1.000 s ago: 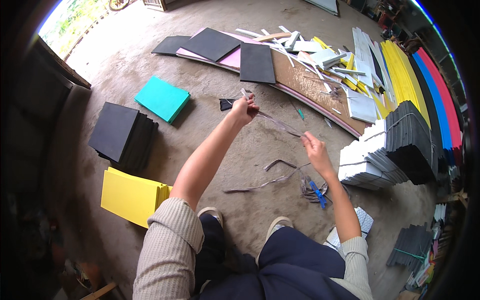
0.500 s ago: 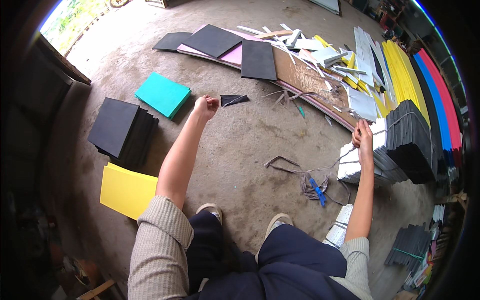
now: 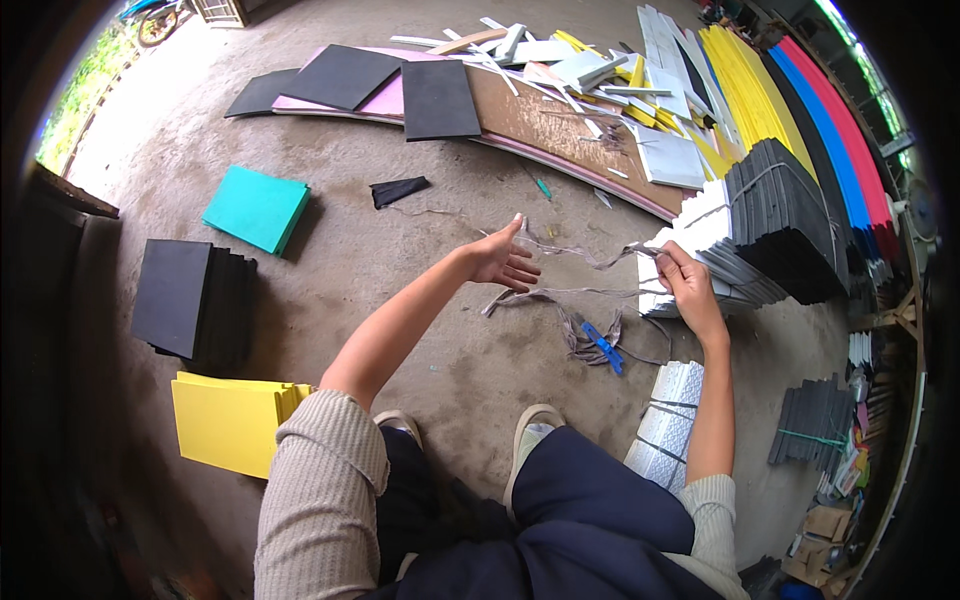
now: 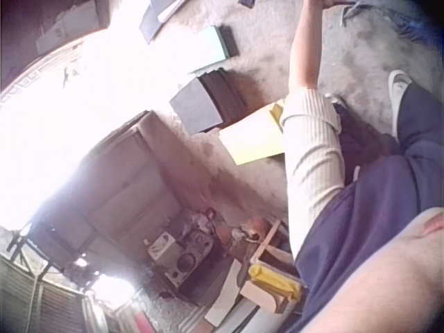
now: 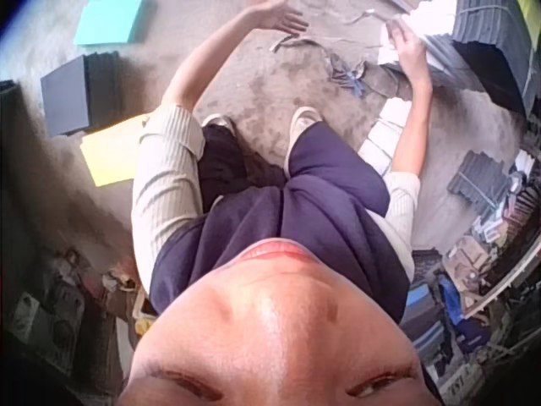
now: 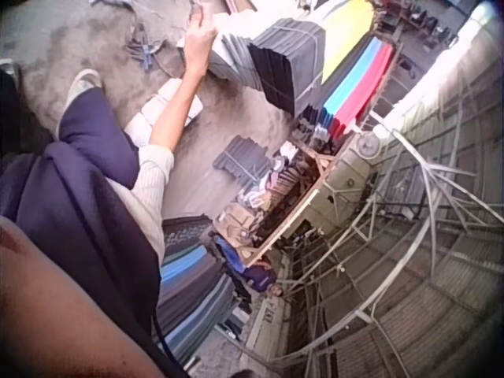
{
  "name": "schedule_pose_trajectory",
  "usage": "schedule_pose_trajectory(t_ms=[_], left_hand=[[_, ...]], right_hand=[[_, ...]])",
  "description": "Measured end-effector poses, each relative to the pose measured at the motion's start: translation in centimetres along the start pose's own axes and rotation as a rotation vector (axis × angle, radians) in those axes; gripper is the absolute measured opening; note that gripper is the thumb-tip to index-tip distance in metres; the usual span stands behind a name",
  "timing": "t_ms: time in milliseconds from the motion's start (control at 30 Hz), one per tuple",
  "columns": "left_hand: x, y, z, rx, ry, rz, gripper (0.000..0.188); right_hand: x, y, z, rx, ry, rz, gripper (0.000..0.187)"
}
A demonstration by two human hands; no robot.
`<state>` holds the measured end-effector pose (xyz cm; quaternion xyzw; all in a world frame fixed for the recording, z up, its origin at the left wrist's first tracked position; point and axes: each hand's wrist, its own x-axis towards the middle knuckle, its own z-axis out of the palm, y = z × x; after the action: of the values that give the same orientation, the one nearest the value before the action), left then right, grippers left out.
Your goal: The person sits on the floor and bundles stacks of colored foam sheets using twine. They cut the twine with a utility knife, wrap it around the stacks, tie knots, and trim the excess. The person handles yellow and green foam sheets and places the finished bundles aside.
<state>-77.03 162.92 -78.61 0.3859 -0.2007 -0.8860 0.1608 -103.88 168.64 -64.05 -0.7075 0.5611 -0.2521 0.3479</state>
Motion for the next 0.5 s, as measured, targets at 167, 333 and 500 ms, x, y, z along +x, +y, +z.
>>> schedule_pose_trajectory(t_ms=[167, 333, 500], left_hand=[[7.0, -0.7, 0.0, -0.314, 0.226, 0.152, 0.059], [7.7, -0.4, 1.9, -0.561, 0.278, 0.288, 0.040], [3.2, 1.4, -11.8, -0.720, -0.193, 0.669, 0.038]], right_hand=[[-3.1, -0.9, -0.8, -0.019, -0.033, 0.086, 0.023], [-4.5, 3.3, -2.4, 1.078, 0.341, 0.022, 0.021], [-0.1, 4.4, -4.0, 1.436, -0.180, -0.172, 0.023]])
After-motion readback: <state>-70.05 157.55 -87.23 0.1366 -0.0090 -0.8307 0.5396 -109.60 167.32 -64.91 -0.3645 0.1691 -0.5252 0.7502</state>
